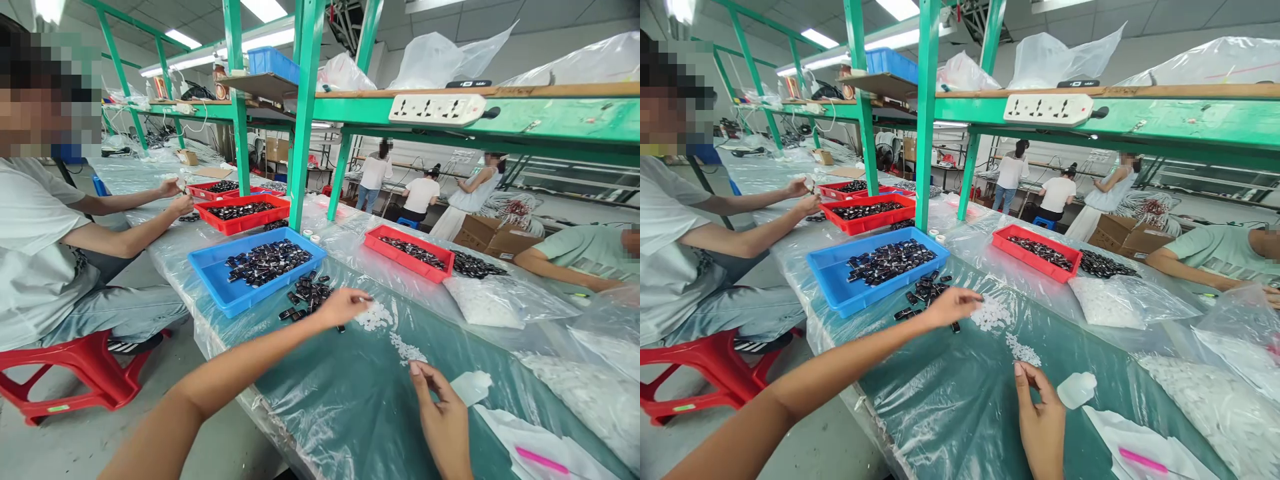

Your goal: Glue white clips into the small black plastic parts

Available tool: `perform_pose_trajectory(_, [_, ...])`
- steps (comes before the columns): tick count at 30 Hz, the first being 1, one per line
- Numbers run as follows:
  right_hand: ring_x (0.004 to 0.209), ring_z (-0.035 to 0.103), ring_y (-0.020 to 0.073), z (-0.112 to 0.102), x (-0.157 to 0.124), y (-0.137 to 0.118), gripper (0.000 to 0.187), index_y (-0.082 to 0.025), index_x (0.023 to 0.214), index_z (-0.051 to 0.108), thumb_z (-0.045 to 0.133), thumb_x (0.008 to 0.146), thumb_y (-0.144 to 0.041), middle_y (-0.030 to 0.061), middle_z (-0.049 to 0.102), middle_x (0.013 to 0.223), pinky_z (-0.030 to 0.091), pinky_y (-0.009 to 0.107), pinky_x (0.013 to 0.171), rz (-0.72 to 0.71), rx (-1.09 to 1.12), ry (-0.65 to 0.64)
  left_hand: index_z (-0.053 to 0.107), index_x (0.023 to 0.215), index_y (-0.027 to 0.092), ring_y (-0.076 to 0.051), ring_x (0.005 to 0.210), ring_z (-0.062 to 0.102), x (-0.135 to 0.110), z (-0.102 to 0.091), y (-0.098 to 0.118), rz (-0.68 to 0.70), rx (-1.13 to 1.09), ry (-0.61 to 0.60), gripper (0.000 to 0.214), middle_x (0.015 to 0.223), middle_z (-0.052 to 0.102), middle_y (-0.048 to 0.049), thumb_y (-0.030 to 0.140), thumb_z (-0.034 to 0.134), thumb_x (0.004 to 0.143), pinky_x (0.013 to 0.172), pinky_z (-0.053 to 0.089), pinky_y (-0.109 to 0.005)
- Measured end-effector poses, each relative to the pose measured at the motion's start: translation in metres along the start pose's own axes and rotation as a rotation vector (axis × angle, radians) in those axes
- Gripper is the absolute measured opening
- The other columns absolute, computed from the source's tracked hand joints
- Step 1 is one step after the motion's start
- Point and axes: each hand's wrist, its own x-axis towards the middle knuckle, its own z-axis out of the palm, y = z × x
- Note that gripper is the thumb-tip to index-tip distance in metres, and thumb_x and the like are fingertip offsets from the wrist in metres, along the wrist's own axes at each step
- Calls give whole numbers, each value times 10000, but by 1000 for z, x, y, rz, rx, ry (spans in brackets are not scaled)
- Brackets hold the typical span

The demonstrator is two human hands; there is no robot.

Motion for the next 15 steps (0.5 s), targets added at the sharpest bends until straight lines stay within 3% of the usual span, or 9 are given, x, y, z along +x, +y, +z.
perform_pose_trajectory(2, [821, 591, 202, 1, -1, 2, 357, -178, 1001, 624, 530, 791, -452, 69, 642, 963, 440, 206, 500, -23, -1, -38, 581, 1093, 119, -190, 765, 581, 8, -35, -8, -36, 111, 136, 348, 839, 630, -72, 349, 473, 854, 738, 462, -333])
perform_pose_trajectory(5, [804, 596, 202, 6, -3, 1, 355, -173, 979, 639, 520, 798, -454, 79, 644, 960, 447, 212, 488, -72, 12, -90, 493, 1209, 98, -303, 1041, 494, 16, -81, -18, -96, 283, 357, 411, 1065, 580, -149, 304, 443, 857, 924, 324, -462])
perform_pose_trajectory(8, [808, 602, 202, 9, -3, -3, 342, -176, 953, 649, 493, 818, -448, 77, 652, 916, 452, 211, 484, -123, 12, -131, 366, 1312, 113, -379, 1264, 227, 17, -97, -14, -122, 479, 496, 591, 1338, 362, -191, 230, 569, 769, 1012, 92, -544])
perform_pose_trajectory(10, [800, 605, 192, 9, -4, -6, 322, -182, 946, 652, 482, 833, -431, 70, 654, 891, 440, 200, 462, -150, -6, -152, 392, 1299, 148, -364, 1266, 250, 13, -84, 3, -116, 743, 473, 600, 1364, 341, -173, 248, 601, 745, 1025, 62, -537])
perform_pose_trajectory(12, [760, 607, 168, 9, -5, -7, 291, -179, 932, 650, 496, 837, -407, 58, 651, 856, 427, 189, 446, -177, -31, -169, 469, 1239, 186, -332, 1220, 353, 3, -55, 29, -2, 807, 289, 495, 1311, 430, -139, 296, 577, 768, 1033, 94, -524])
perform_pose_trajectory(13, [725, 605, 149, 9, -5, -7, 276, -170, 924, 643, 510, 837, -395, 48, 646, 837, 425, 185, 445, -190, -44, -170, 497, 1212, 207, -317, 1201, 385, -5, -35, 43, 116, 718, 168, 443, 1275, 476, -113, 305, 554, 784, 1035, 105, -519])
perform_pose_trajectory(15, [659, 589, 110, 11, -7, -5, 260, -148, 915, 620, 520, 842, -377, 25, 629, 817, 444, 189, 473, -204, -67, -111, 535, 1169, 258, -301, 1192, 404, -24, 11, 68, 289, 289, -148, 385, 1222, 533, -60, 349, 537, 795, 1019, 203, -477])
